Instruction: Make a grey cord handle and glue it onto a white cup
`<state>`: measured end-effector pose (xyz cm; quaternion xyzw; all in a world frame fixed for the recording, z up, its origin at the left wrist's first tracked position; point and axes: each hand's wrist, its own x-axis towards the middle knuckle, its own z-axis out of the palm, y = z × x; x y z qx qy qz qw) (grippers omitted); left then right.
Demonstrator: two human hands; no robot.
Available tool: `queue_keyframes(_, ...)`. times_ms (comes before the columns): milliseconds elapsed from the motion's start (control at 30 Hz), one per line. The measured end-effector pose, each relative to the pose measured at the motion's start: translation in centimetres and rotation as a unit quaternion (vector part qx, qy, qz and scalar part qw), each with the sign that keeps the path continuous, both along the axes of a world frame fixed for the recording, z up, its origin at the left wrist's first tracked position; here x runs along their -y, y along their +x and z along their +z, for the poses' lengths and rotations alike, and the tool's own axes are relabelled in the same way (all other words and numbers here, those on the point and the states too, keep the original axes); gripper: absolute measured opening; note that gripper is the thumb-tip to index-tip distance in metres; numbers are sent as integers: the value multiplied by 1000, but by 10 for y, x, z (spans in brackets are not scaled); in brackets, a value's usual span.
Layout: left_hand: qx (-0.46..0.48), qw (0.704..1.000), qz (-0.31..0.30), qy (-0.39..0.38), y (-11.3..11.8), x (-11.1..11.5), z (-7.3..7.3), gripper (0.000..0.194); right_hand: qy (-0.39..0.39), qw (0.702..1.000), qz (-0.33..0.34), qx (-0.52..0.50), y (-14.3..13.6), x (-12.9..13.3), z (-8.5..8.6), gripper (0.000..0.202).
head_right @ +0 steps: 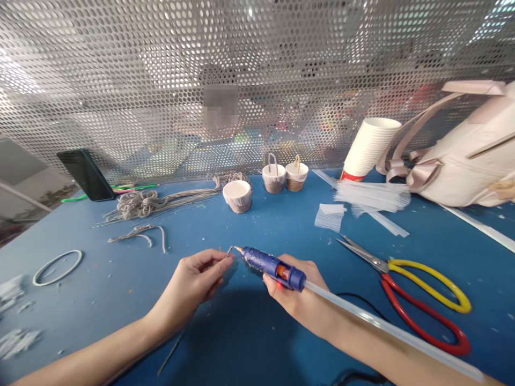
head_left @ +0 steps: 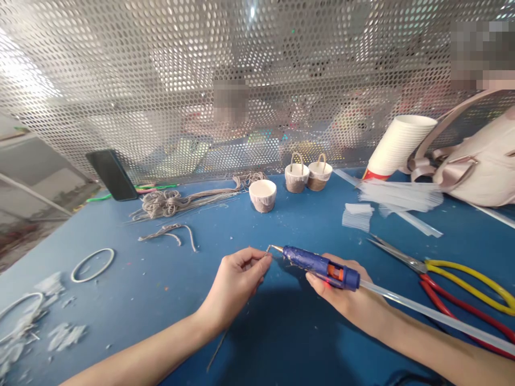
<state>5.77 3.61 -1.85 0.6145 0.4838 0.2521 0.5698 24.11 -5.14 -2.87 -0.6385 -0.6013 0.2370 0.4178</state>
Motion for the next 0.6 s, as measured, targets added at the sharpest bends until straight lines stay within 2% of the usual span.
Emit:
queue_keyframes(67, -2, 1000, 0, 1, 0, -1, -1, 29, 5, 1000, 2, -4, -1, 0, 1, 22)
queue_keyframes(233, -12, 1000, -5, 14, 2, 0, -1, 28, 2, 998, 59, -8, -2, 0, 3, 21)
queue_keyframes(600, -13, 1000, 2, 18, 1, -2, -2, 28, -4, 999, 49, -12, -1, -1, 1, 21)
